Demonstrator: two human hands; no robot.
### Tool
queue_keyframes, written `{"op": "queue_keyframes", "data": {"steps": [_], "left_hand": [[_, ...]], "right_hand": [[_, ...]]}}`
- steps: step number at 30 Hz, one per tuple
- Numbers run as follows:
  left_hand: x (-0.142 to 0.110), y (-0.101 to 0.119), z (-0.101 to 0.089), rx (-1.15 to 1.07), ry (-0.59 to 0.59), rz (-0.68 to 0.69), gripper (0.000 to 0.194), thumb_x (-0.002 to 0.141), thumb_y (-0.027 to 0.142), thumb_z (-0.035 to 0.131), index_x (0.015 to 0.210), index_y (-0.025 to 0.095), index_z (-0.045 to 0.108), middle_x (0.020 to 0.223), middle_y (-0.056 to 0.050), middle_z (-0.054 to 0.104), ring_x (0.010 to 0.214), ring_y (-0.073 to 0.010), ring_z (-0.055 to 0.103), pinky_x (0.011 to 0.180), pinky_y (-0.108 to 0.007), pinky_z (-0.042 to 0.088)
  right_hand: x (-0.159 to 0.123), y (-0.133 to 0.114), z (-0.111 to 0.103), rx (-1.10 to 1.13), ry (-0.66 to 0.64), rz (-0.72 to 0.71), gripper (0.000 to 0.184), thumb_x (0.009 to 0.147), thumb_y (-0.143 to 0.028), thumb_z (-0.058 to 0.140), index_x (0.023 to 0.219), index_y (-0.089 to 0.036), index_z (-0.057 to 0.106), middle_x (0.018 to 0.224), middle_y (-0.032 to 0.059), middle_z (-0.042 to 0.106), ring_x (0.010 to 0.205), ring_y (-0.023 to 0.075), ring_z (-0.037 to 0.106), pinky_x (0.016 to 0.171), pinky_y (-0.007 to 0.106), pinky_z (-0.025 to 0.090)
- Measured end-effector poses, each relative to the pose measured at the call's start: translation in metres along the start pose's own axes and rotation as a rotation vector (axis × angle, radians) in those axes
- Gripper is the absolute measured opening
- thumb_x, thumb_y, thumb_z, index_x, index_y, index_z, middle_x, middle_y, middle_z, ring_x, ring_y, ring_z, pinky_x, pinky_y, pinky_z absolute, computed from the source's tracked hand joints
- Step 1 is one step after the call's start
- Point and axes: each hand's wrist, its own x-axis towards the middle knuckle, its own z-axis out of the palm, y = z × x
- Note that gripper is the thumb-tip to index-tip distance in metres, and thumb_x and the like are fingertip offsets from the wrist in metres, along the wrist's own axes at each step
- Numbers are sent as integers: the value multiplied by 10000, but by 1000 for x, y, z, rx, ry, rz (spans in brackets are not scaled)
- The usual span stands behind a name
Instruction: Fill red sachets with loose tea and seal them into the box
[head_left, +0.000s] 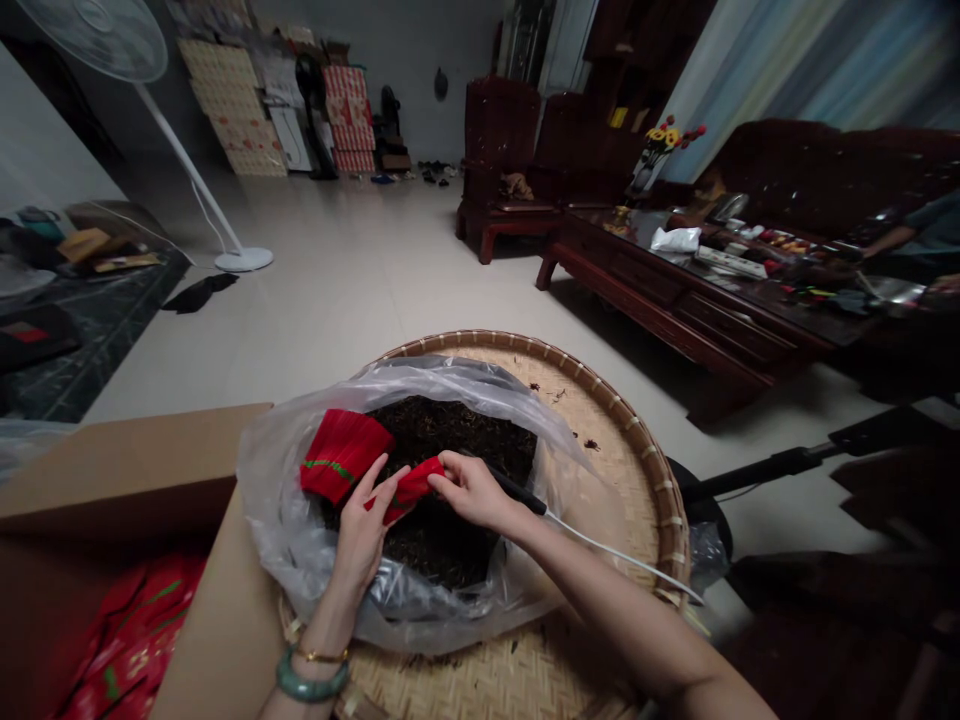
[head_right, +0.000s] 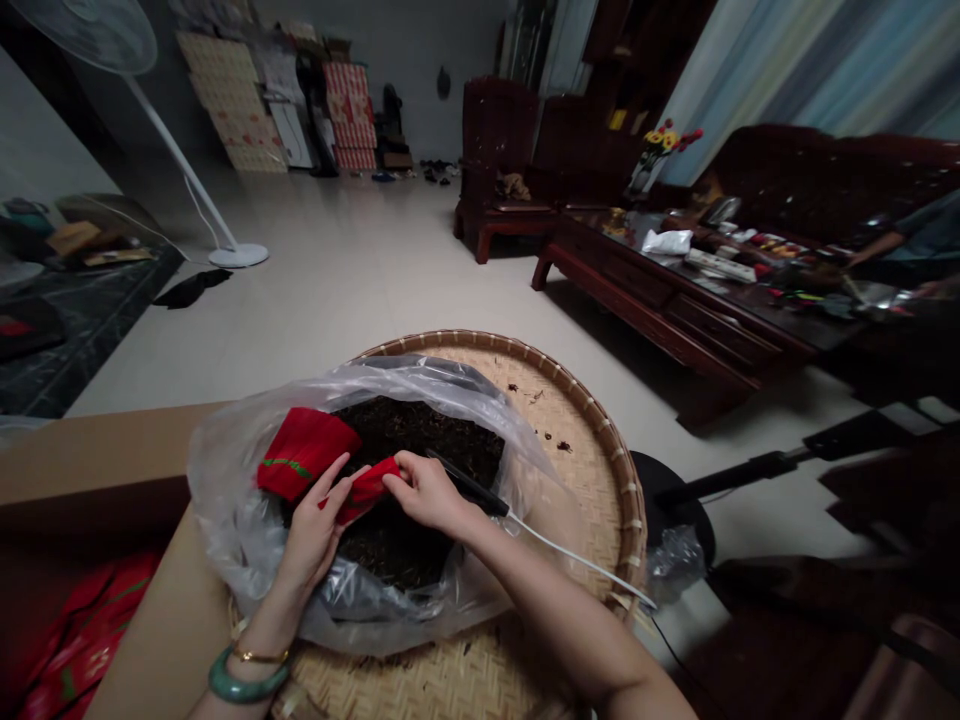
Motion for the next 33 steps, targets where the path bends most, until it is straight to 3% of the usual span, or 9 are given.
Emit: {"op": "queue_keyframes", "data": {"steps": [3, 6, 10, 12, 14, 17, 24, 30, 33], "left_hand": [[-2, 4, 0, 17, -4, -47, 519, 763, 431, 628, 1213, 181, 559, 1200, -109, 625, 936, -227, 664, 661, -316, 593], [-1, 3, 1, 41, -10, -104, 483, 815, 445, 556, 1175, 125, 589, 1161, -147, 641, 926, -230, 668, 651, -289, 585], [0, 1, 4, 26, 39, -51, 643, 849, 393, 538, 1422, 248, 283, 1194, -129, 631, 936, -197, 667, 672, -257, 564], [-2, 2, 5, 58, 31, -49, 745, 849, 404, 540, 1448, 351, 102, 1247, -114, 599, 902, -201, 677, 605, -276, 565], [-3, 3, 5, 85, 14, -48, 783, 842, 421, 546, 1441, 394, 42, 1268, -116, 583, 846, -209, 688, 530, -274, 552], [-4, 3, 4, 74, -17, -41, 814, 820, 416, 577, 1454, 332, 73, 1177, -137, 640, 794, -213, 697, 531, -262, 541], [-4, 5, 5, 17, -44, -39, 878, 734, 369, 675, 1447, 207, 189, 944, -120, 725, 867, -226, 689, 751, -328, 538], [-4, 11, 3, -9, -24, -48, 856, 631, 341, 747, 1368, 155, 354, 1000, -130, 711, 821, -205, 685, 757, -303, 522], [0, 10, -1, -40, 10, -51, 828, 622, 314, 741, 1349, 170, 373, 1150, -152, 649, 825, -186, 675, 754, -287, 518]], "right_hand": [[0, -1, 1, 221, -162, 14, 225, 765, -337, 605, 889, -156, 654, 791, 10, 661, 689, 128, 570, 643, 235, 436], [1, 2, 2, 217, -216, 131, 284, 772, -352, 591, 947, -145, 678, 805, 23, 679, 621, 117, 548, 562, 223, 428], [3, 5, 0, 95, -128, 148, 243, 813, -291, 531, 837, -124, 707, 720, 16, 668, 576, 99, 505, 559, 218, 406], [3, 4, -2, 107, -144, 102, 234, 811, -278, 534, 819, -130, 715, 705, 8, 667, 603, 100, 511, 602, 224, 411], [2, 1, -2, 146, -173, 106, 240, 803, -294, 549, 848, -123, 712, 701, 7, 663, 595, 99, 505, 590, 223, 411], [1, 1, 1, 227, -238, 174, 309, 775, -361, 600, 929, -110, 691, 731, 16, 665, 566, 92, 494, 536, 210, 403], [1, 9, 9, 286, -359, 234, 487, 763, -563, 571, 909, -114, 690, 746, 23, 660, 609, 104, 523, 580, 236, 445], [1, 11, 7, 334, -396, 194, 454, 797, -548, 550, 891, -124, 684, 759, 9, 650, 675, 101, 516, 706, 255, 430], [0, 9, 5, 351, -424, 218, 460, 798, -554, 549, 931, -133, 676, 789, 9, 646, 700, 111, 523, 715, 260, 428]]}}
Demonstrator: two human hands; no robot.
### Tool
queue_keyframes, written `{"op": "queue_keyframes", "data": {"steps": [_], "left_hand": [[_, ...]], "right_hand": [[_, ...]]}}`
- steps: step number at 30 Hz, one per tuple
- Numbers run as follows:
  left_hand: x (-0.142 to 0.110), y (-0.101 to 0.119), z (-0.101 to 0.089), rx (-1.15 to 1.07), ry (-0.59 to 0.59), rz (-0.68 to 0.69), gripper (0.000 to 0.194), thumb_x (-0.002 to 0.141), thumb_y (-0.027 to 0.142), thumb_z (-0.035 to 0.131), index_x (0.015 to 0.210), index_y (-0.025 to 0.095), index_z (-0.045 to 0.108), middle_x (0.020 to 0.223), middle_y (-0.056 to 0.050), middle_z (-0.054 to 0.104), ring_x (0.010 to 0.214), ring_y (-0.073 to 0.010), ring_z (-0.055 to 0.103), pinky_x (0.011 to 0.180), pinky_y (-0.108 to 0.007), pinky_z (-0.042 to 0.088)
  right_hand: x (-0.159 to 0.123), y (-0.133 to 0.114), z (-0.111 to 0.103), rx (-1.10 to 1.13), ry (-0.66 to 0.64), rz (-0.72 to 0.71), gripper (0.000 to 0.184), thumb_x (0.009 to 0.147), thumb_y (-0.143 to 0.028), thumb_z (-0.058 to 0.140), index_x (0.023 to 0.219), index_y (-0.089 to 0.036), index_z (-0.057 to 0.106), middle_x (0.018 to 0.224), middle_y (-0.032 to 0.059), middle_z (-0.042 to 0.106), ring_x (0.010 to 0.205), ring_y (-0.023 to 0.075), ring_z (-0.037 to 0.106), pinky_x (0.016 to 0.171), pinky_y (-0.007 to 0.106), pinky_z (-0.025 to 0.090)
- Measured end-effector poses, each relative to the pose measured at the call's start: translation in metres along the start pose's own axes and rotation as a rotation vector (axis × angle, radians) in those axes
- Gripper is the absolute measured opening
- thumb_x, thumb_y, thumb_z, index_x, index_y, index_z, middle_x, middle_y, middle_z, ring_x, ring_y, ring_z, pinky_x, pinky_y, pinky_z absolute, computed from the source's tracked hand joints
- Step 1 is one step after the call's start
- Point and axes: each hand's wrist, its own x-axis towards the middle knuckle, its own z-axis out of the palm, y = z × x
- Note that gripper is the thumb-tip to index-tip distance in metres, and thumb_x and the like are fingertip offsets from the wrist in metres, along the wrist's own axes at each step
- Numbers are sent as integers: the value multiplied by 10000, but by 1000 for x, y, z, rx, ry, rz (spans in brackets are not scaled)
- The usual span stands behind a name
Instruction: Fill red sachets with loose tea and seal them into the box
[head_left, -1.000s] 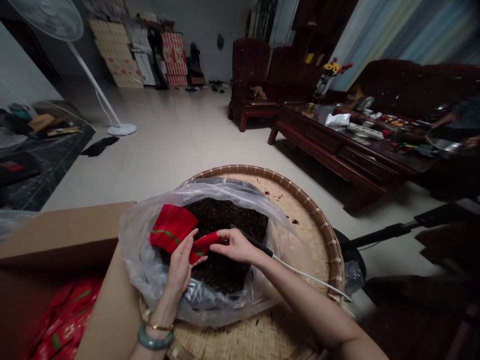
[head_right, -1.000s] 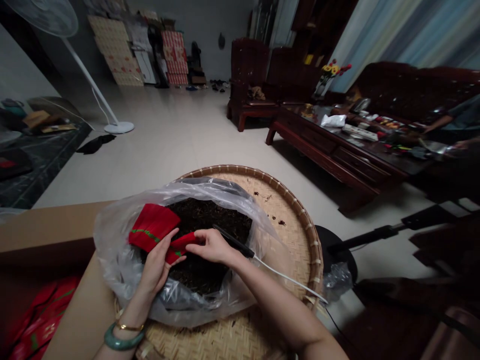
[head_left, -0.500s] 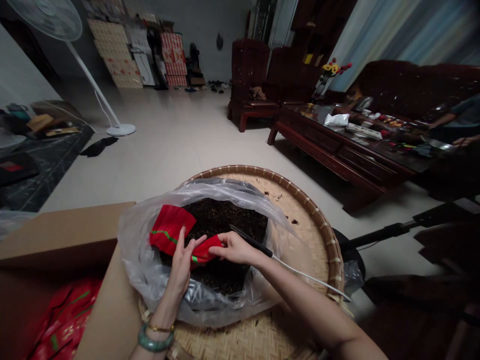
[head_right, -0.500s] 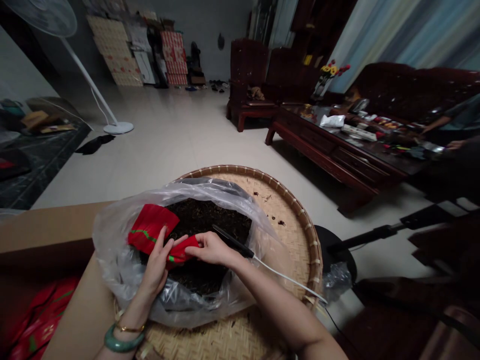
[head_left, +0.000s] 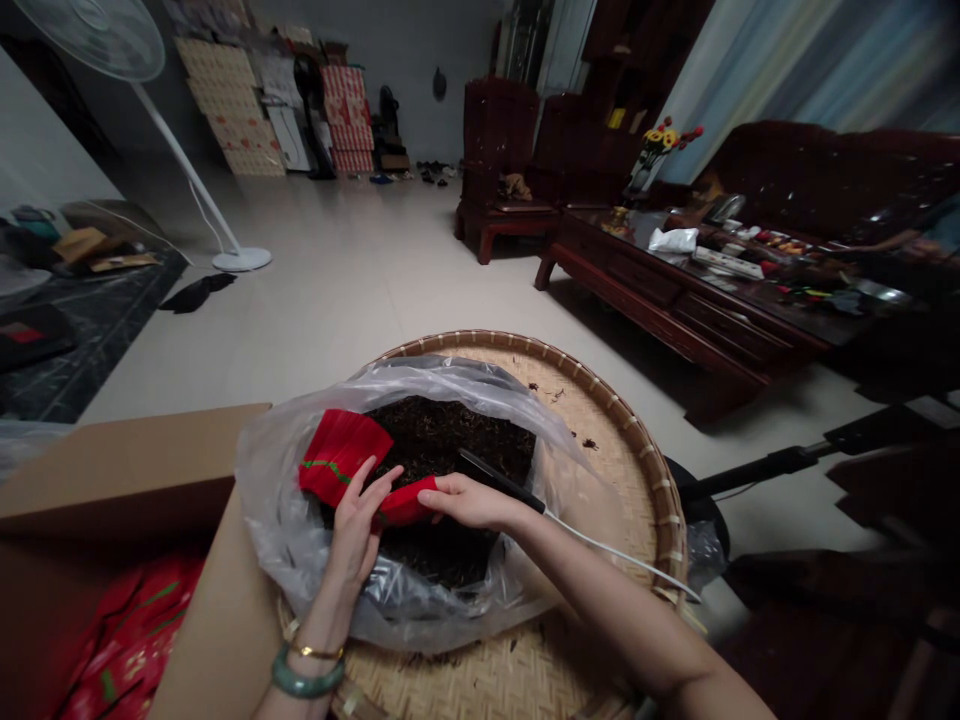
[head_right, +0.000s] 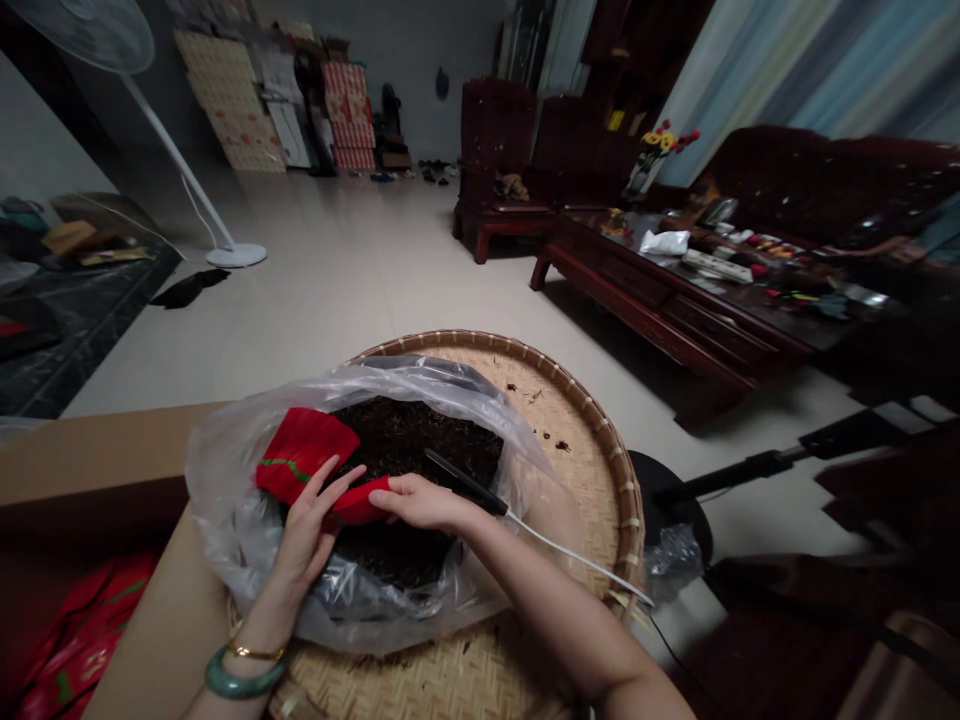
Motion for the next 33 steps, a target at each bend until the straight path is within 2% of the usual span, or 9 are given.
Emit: {"op": "queue_keyframes", "data": {"steps": [4, 7, 10, 12, 20, 22, 25, 30, 33], "left_hand": [[4, -7, -4, 111, 41, 110, 776, 662, 345, 700, 1344, 190, 366, 1242, -168, 580, 825, -183, 659, 786, -332, 506], [3, -13, -4, 427, 103, 441, 608, 719, 377, 649, 1267, 180, 471, 1198, -149, 599, 1009, -232, 596, 880, -374, 455], [-1, -17, -2, 852, 9, 763, 571, 659, 341, 715, 1194, 215, 565, 1202, -112, 608, 1141, -290, 493, 982, -439, 356], [-3, -19, -1, 1047, -53, 844, 545, 645, 308, 734, 1169, 238, 599, 1182, -95, 631, 1141, -320, 472, 993, -476, 308], [7, -22, -8, 1072, -17, 803, 392, 661, 274, 695, 1051, 257, 666, 1008, -65, 691, 965, -282, 554, 887, -422, 406], [9, -21, -9, 1031, -15, 803, 354, 674, 271, 677, 1026, 242, 669, 994, -63, 690, 942, -269, 571, 889, -408, 423], [10, -21, -9, 1008, 9, 789, 362, 674, 271, 671, 1032, 221, 655, 1013, -71, 683, 943, -263, 588, 883, -401, 444], [9, -23, -9, 961, 73, 688, 412, 659, 287, 672, 1058, 197, 631, 1003, -80, 660, 839, -234, 622, 717, -340, 520], [8, -25, -10, 902, 88, 636, 432, 659, 290, 672, 1074, 183, 622, 1021, -87, 641, 820, -215, 627, 672, -313, 539]], "right_hand": [[0, -1, -1, 12, 37, 21, 461, 800, -556, 545, 901, -128, 683, 772, 5, 649, 749, 136, 551, 821, 313, 423], [0, -4, -5, 36, 92, 0, 474, 804, -565, 531, 915, -129, 683, 824, 15, 661, 796, 147, 560, 893, 339, 397], [-1, -7, -7, 66, 156, -3, 489, 808, -573, 520, 965, -135, 669, 878, 28, 660, 818, 150, 565, 893, 338, 400], [-2, -9, -6, 72, 155, -11, 493, 804, -575, 525, 995, -139, 656, 898, 31, 654, 830, 149, 566, 878, 327, 409], [-8, -23, -8, -67, 96, -83, 557, 862, -596, 394, 937, -115, 665, 893, 64, 667, 838, 168, 596, 826, 327, 446], [-9, -32, -21, -183, 227, -108, 500, 918, -501, 340, 942, -121, 665, 906, 81, 679, 854, 182, 619, 809, 335, 464], [-7, -43, -45, -643, 513, -170, 279, 885, -282, 470, 1062, -138, 632, 1077, 111, 650, 1018, 212, 588, 918, 363, 418], [17, -43, -64, -1083, 465, 90, 757, 723, -197, 680, 1392, -154, 329, 1190, 180, 576, 1101, 282, 544, 896, 386, 424], [36, -41, -59, -1150, 472, 204, 776, 669, -169, 718, 1357, -193, 361, 1125, 152, 603, 1034, 283, 571, 834, 365, 442]]}}
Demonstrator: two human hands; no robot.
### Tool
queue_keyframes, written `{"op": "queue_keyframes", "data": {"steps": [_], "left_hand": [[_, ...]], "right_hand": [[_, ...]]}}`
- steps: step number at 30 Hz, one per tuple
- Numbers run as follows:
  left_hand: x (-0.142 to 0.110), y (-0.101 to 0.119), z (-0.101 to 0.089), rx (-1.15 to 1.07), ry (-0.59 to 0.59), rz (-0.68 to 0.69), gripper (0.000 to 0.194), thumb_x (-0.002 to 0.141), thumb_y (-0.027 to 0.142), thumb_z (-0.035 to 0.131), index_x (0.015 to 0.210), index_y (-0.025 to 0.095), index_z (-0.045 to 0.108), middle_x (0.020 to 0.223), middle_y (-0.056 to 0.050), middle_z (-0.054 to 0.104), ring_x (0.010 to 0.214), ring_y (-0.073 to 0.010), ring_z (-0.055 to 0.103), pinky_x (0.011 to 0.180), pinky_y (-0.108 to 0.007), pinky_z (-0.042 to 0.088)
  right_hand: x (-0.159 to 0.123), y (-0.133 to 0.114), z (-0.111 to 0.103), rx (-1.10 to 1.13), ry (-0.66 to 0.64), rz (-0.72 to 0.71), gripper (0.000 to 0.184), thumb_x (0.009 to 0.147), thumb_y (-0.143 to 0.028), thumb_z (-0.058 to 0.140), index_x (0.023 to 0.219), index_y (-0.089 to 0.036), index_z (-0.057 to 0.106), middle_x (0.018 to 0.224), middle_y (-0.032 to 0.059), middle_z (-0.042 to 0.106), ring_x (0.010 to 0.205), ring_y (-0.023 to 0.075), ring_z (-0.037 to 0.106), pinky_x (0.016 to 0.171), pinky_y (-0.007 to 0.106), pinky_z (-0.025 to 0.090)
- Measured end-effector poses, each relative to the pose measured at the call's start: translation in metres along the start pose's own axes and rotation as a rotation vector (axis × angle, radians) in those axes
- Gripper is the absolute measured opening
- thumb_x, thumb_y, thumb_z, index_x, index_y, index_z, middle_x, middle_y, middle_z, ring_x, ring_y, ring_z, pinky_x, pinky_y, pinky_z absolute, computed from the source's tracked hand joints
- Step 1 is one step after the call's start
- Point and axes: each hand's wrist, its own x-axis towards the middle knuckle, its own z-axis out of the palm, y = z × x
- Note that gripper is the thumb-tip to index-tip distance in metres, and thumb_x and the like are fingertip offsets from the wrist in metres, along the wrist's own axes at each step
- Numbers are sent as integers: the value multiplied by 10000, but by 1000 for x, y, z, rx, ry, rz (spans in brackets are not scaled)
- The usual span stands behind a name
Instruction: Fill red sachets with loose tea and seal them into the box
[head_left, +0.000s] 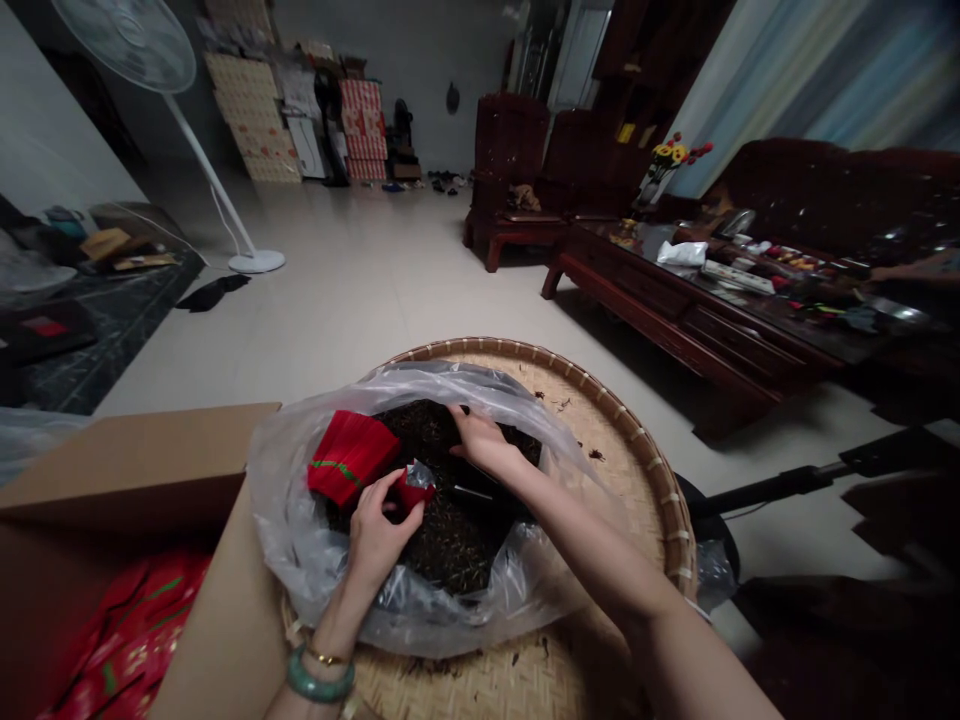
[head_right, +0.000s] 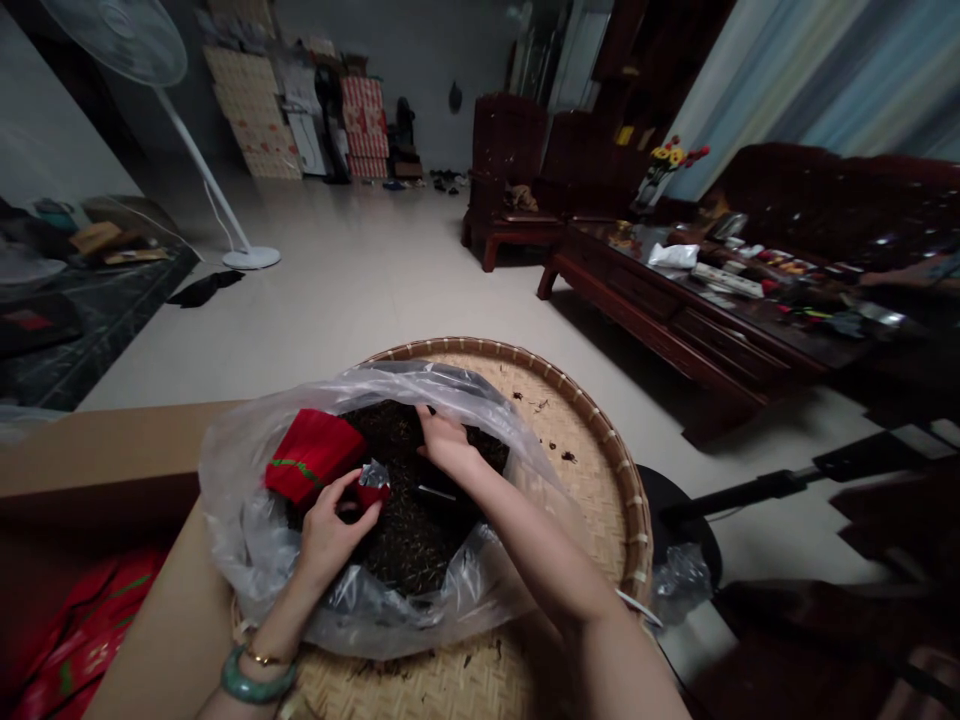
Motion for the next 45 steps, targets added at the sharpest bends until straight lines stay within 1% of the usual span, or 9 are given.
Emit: {"op": "queue_keyframes", "data": {"steps": [10, 18, 23, 28, 31, 34, 38, 41, 45], "left_hand": [[0, -8, 2, -2, 2, 13, 419, 684, 292, 647, 1085, 178, 603, 1024, -77, 631, 813, -180, 624, 671, -303, 572], [0, -7, 3, -1, 1, 19, 415, 702, 294, 639, 1093, 162, 594, 1035, -90, 628, 837, -183, 618, 669, -303, 578], [0, -8, 3, -3, 4, 20, 417, 702, 292, 638, 1093, 155, 592, 1050, -98, 626, 846, -188, 621, 671, -306, 578], [0, -9, 3, -4, 7, 20, 426, 703, 291, 642, 1103, 156, 589, 1049, -98, 625, 861, -189, 615, 674, -304, 578], [0, -8, 3, -3, 15, 17, 428, 703, 295, 642, 1106, 163, 588, 1056, -94, 625, 871, -191, 612, 678, -306, 577], [0, -7, 3, -7, 19, 15, 424, 701, 299, 643, 1100, 164, 591, 1055, -94, 627, 862, -190, 614, 676, -309, 578], [-1, -6, 3, -14, 26, 19, 414, 702, 298, 639, 1089, 160, 593, 1046, -97, 630, 850, -189, 613, 668, -310, 578], [-1, -5, 2, -14, 23, 25, 414, 703, 294, 638, 1090, 157, 590, 1050, -100, 631, 858, -192, 612, 668, -310, 578], [0, -4, 1, -3, 31, 31, 412, 705, 298, 638, 1093, 170, 588, 1039, -90, 635, 867, -196, 610, 668, -311, 575]], "right_hand": [[8, 5, 2, 42, 9, -41, 652, 678, -99, 618, 1287, -215, 417, 1178, 100, 577, 1094, 249, 528, 881, 317, 406], [13, 23, 1, 254, 106, 37, 415, 770, -233, 545, 1181, -176, 538, 1135, 92, 613, 1057, 240, 556, 907, 321, 406], [7, 31, 11, 344, 52, -95, 660, 713, -178, 616, 1337, -240, 412, 1352, 69, 475, 1229, 246, 440, 1025, 369, 328], [9, 29, 10, 476, 257, -83, 514, 682, -103, 581, 1185, -204, 549, 1245, 71, 557, 1205, 247, 453, 1052, 407, 294], [8, 20, 7, 767, 364, 30, 355, 641, -151, 637, 992, -197, 608, 1055, 46, 635, 1046, 233, 547, 994, 404, 370], [-3, 9, 6, 1288, 228, 195, 252, 665, -202, 636, 911, -206, 581, 862, 2, 647, 808, 181, 608, 803, 366, 501], [-25, 0, 4, 1859, -202, 363, 136, 788, -268, 510, 886, -182, 548, 725, 7, 643, 654, 155, 627, 612, 305, 532], [-36, -5, 4, 2034, -386, 386, 174, 834, -271, 435, 866, -146, 553, 718, 47, 662, 672, 176, 657, 630, 322, 539], [-42, -10, 9, 2102, -363, 353, 159, 785, -183, 504, 925, -142, 567, 731, 36, 678, 730, 182, 680, 695, 310, 534]]}}
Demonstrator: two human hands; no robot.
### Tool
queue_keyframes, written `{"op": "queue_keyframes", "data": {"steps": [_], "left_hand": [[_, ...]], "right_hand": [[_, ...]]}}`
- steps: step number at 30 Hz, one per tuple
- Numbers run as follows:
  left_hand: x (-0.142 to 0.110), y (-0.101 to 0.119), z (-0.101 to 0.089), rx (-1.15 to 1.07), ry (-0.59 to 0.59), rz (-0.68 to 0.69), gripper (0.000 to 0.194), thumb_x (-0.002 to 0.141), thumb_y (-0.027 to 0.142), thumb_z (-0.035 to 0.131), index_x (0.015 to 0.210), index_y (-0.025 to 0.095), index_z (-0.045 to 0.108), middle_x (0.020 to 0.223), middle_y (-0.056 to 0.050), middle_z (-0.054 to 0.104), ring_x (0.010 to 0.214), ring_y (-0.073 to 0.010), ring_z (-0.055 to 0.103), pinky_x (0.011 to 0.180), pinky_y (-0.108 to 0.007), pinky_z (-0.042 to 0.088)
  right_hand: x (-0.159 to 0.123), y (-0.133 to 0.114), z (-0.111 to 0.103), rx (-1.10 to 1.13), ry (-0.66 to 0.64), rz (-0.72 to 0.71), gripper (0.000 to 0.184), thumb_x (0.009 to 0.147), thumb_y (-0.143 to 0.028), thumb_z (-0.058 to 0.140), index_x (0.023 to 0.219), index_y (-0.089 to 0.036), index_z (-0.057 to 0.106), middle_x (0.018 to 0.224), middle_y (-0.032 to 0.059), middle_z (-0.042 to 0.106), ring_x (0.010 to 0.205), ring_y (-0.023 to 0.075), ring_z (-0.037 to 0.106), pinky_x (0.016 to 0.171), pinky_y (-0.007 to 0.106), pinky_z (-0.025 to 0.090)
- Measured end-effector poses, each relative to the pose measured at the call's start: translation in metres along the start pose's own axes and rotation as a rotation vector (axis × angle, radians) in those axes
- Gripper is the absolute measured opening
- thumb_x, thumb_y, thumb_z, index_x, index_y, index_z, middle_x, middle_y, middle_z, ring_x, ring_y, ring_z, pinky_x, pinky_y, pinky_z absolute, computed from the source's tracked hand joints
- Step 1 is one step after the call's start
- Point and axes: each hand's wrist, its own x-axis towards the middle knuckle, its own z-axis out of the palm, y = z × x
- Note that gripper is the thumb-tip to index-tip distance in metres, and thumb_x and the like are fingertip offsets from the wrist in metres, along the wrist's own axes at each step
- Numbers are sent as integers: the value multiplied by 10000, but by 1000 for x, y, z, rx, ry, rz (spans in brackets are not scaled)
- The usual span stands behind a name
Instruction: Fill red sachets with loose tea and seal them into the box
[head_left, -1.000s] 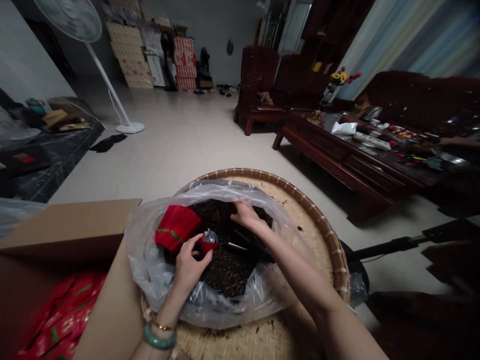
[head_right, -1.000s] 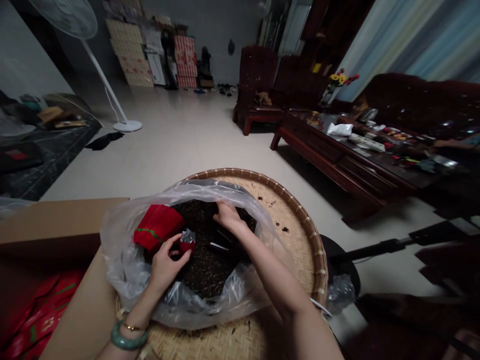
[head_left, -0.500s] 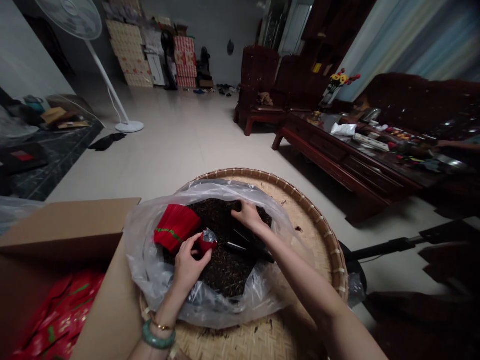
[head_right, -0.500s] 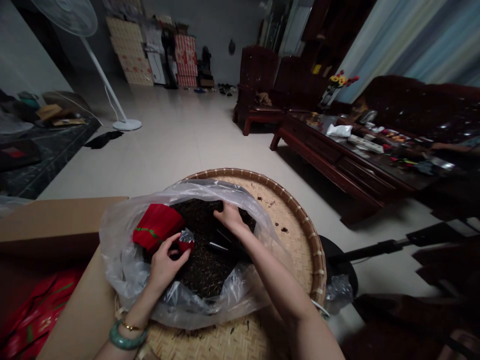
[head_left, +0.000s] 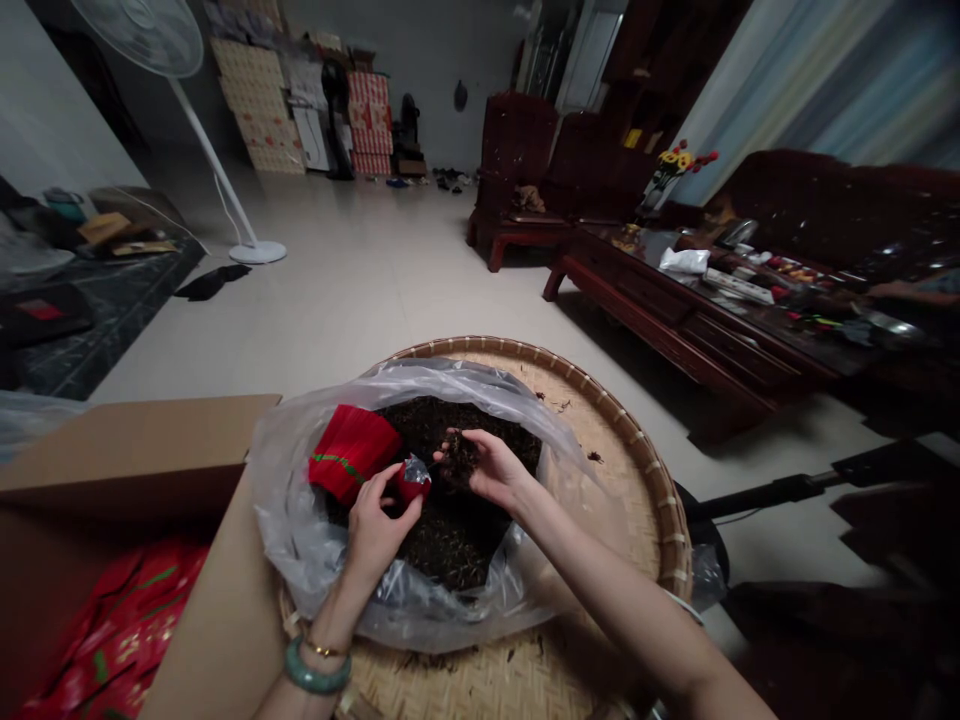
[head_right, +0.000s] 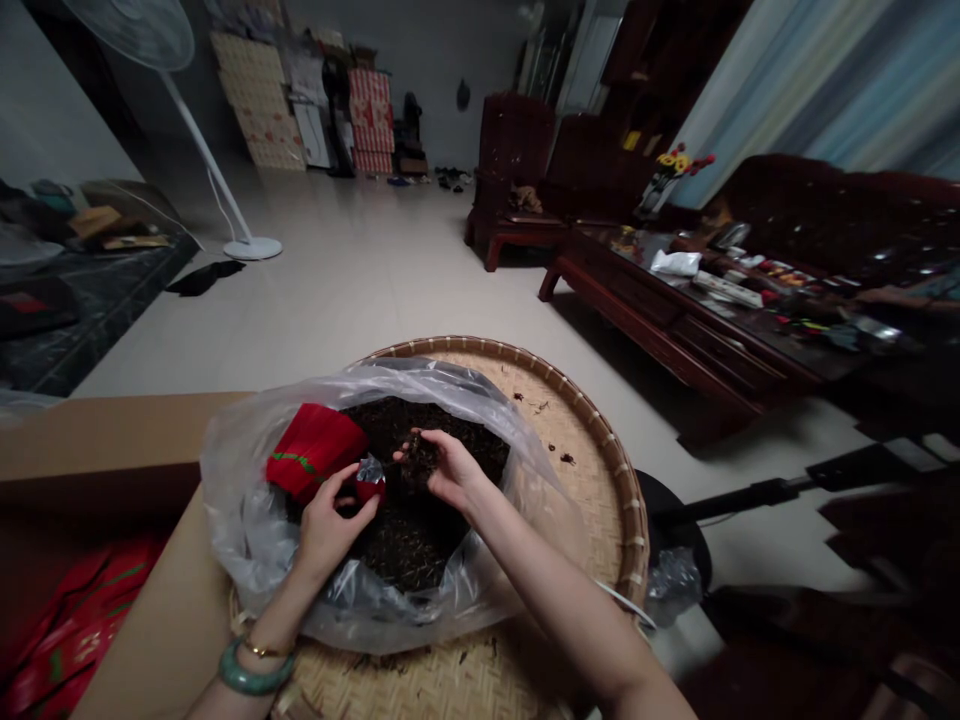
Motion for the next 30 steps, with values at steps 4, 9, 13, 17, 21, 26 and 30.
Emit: {"op": "queue_keyframes", "data": {"steps": [4, 9, 13, 17, 21, 26, 30], "left_hand": [[0, 0, -1, 17, 30, 4, 415, 698, 314, 643, 1083, 168, 591, 1023, -86, 642, 850, -198, 616, 669, -318, 572], [1, 1, -1, 35, 43, 16, 401, 703, 317, 639, 1076, 178, 589, 1026, -79, 644, 854, -201, 625, 669, -317, 569], [1, 2, -1, 38, 51, 30, 396, 700, 308, 642, 1071, 180, 589, 1018, -78, 649, 845, -200, 628, 666, -317, 569], [1, 2, -1, 44, 53, 39, 397, 694, 295, 643, 1070, 180, 589, 1014, -75, 650, 837, -196, 626, 659, -310, 568], [1, 2, -1, 43, 45, 36, 402, 697, 293, 640, 1076, 167, 585, 1025, -84, 646, 844, -195, 623, 666, -311, 566], [1, 2, -2, 36, 37, 36, 394, 704, 297, 637, 1073, 168, 584, 1034, -85, 644, 846, -195, 625, 669, -314, 566], [1, 3, -2, 48, 22, 48, 405, 691, 287, 646, 1076, 179, 584, 1023, -79, 648, 853, -200, 628, 661, -311, 568]], "right_hand": [[-1, 8, 2, 30, -12, -60, 201, 732, -120, 549, 930, -139, 578, 708, 28, 673, 768, 176, 677, 758, 298, 518], [-3, 12, 8, 89, 0, -52, 178, 732, -136, 531, 904, -146, 578, 748, 43, 674, 808, 183, 663, 801, 342, 513], [-3, 12, 10, 138, 46, -54, 156, 762, -179, 488, 884, -140, 578, 798, 76, 671, 807, 185, 653, 782, 349, 523], [-5, 11, 8, 171, 71, -71, 162, 770, -190, 481, 882, -120, 576, 808, 100, 665, 825, 192, 653, 787, 345, 531], [-9, 9, 8, 205, 60, -49, 201, 818, -244, 445, 896, -116, 578, 773, 102, 666, 835, 211, 661, 748, 350, 550], [-10, 10, 8, 270, 94, -43, 266, 873, -289, 389, 822, -109, 578, 726, 108, 658, 818, 205, 667, 714, 317, 566], [-9, 13, 2, 260, 100, -24, 215, 865, -250, 415, 851, -113, 580, 794, 118, 680, 822, 191, 667, 690, 307, 574]]}}
